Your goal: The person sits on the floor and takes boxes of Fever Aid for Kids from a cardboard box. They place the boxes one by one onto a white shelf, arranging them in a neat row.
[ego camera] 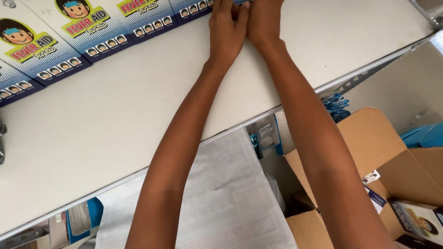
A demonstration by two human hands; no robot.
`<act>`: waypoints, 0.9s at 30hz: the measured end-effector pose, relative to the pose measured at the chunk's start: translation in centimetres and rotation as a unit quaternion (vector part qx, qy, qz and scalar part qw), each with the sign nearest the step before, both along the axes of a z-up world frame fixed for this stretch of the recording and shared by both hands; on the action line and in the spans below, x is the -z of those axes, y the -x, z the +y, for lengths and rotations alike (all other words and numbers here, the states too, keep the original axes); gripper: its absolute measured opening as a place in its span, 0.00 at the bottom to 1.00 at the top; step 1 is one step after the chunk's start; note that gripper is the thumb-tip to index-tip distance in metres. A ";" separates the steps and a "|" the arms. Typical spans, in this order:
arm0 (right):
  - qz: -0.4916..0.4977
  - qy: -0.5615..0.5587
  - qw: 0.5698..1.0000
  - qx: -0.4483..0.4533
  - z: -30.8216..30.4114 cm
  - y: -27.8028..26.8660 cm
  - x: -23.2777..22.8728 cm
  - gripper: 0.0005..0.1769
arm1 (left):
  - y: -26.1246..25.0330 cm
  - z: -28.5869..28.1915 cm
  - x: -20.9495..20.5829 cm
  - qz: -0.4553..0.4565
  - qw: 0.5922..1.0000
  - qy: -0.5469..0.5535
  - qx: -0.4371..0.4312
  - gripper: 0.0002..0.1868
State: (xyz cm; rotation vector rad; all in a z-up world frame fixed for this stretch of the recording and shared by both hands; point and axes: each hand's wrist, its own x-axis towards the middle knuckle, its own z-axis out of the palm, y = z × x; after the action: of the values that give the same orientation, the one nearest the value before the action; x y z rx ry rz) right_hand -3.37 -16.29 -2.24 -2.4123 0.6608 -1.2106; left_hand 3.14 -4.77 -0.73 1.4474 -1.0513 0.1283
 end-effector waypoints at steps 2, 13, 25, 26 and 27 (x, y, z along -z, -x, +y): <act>0.012 -0.012 1.000 -0.006 -0.1 -0.3 -0.3 0.03 | -0.6 -0.9 0.7 0.008 1.000 -0.015 0.000 0.10; -0.026 -0.033 0.998 -0.036 -5.0 -4.1 2.1 0.05 | -1.7 -3.6 2.2 -0.009 0.999 -0.024 -0.038 0.23; 0.003 -0.014 0.999 -0.039 -6.5 -4.3 2.4 0.09 | -0.4 -3.4 2.0 0.000 0.993 -0.117 -0.010 0.34; -0.017 -0.019 0.998 -0.050 -6.7 -4.1 2.5 0.10 | -0.4 -3.7 2.0 -0.028 0.990 -0.138 -0.014 0.35; -0.037 -0.023 0.997 -0.061 -6.8 -4.0 2.7 0.12 | -0.3 -3.9 2.0 -0.055 0.985 -0.160 -0.018 0.35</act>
State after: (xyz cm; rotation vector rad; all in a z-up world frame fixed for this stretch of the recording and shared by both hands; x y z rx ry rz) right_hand 0.59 -23.09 -4.91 -2.3206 0.5055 -1.2140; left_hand 3.45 -8.67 -2.75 1.7658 -1.1743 0.0682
